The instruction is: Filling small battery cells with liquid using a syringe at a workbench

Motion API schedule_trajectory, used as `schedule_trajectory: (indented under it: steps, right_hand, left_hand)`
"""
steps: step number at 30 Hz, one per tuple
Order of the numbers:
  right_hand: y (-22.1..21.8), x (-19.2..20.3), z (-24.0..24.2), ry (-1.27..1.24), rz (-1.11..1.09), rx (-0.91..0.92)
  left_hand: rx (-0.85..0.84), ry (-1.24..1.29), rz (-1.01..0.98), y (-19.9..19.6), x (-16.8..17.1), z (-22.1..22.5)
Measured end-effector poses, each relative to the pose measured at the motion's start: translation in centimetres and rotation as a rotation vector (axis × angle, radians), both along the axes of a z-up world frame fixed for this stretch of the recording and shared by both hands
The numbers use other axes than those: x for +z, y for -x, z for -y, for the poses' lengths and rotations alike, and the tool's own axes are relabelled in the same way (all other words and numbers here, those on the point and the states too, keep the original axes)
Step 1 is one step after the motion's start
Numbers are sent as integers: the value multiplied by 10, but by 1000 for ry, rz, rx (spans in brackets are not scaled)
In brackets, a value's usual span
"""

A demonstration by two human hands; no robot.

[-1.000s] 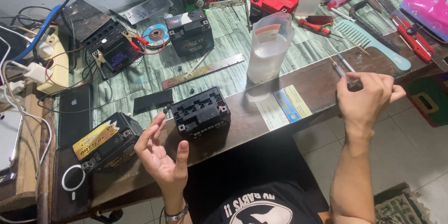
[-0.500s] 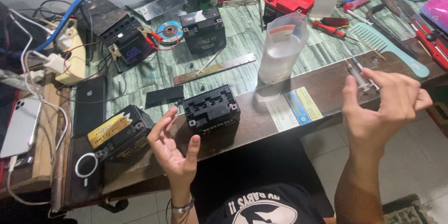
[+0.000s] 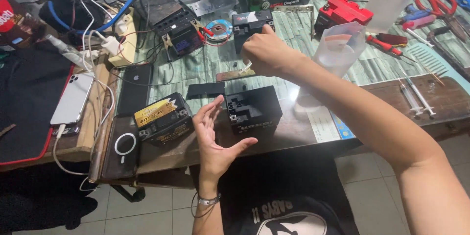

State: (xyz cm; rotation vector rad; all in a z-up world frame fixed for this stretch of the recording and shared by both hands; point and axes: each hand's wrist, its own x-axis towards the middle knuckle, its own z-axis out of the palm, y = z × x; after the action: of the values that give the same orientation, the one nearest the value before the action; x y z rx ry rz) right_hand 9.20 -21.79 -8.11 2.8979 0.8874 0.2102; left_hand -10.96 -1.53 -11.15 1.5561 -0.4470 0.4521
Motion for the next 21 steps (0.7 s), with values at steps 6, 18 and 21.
schedule_trajectory:
  steps: [6,18,21]
  right_hand:
    - [-7,-7,-15,78,51,1]
    - [-4,-14,-17,139,-3,3]
    - [-10,-17,-13,102,-59,-25]
  left_hand:
    - [36,-108,-64,3,6,-3]
    - [72,-199,-92,6,8,-3]
    - [82,-211,-77,5,5,-2]
